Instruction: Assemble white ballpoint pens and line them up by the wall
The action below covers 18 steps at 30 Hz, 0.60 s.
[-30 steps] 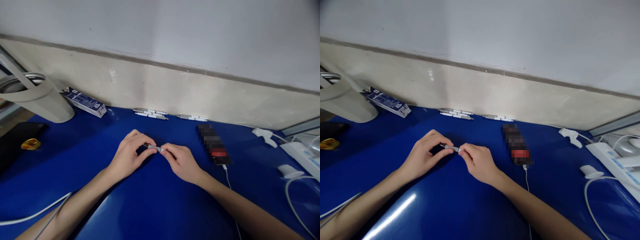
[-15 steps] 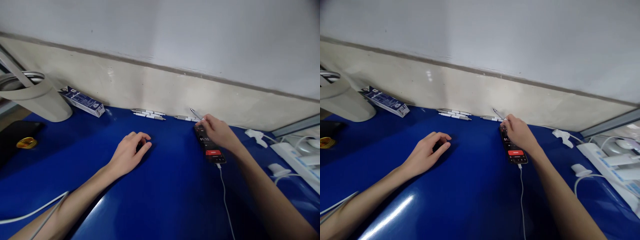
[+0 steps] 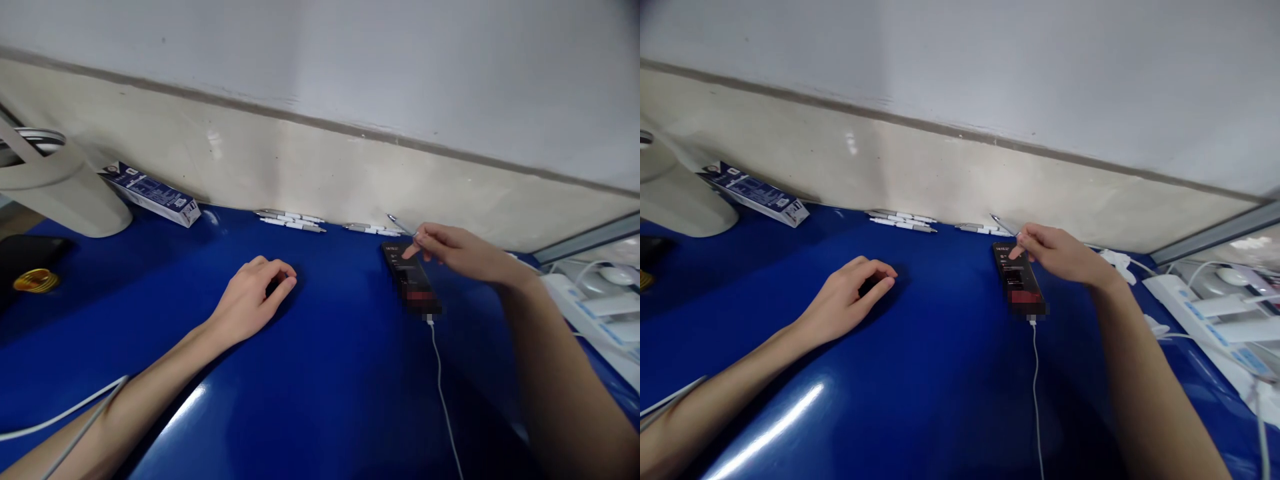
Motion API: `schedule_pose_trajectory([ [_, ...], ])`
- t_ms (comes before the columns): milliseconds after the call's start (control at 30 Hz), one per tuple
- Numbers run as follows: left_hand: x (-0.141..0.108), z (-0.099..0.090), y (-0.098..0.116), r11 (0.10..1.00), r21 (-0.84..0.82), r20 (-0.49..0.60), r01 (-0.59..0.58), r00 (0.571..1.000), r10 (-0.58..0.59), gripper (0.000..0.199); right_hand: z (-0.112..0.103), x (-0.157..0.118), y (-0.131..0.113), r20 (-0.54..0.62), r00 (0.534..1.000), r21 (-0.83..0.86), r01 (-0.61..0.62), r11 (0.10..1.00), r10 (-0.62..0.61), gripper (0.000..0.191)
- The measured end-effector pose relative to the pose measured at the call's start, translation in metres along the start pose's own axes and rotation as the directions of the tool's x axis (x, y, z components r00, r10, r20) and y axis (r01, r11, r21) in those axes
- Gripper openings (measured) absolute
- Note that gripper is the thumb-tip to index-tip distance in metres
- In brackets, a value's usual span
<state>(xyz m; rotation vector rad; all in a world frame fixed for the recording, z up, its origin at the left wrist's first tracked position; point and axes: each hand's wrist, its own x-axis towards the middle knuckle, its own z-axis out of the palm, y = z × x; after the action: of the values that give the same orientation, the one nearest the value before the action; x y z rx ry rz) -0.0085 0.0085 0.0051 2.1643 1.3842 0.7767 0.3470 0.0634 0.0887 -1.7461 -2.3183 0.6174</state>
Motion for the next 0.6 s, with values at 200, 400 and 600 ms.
schedule_pose_trajectory([
  [200, 0.0, 0.0, 0.0, 1.0, 0.005, 0.003, -0.03, 1.0, 0.03, 0.025, -0.015, -0.009, 0.006, 0.236, 0.971, 0.132, -0.077, 0.988, 0.044, 0.044],
  [400, 0.0, 0.001, 0.0, 0.999, 0.009, 0.001, -0.048, 0.999, 0.048, 0.026, -0.019, -0.016, 0.014, 0.446, 0.895, 0.184, -0.118, 0.976, 0.024, 0.037],
  [600, 0.0, 0.002, 0.0, 0.998, 0.017, -0.001, -0.054, 0.999, 0.054, 0.027, -0.02, -0.019, 0.008, 0.55, 0.828, 0.292, -0.07, 0.954, -0.107, 0.029],
])
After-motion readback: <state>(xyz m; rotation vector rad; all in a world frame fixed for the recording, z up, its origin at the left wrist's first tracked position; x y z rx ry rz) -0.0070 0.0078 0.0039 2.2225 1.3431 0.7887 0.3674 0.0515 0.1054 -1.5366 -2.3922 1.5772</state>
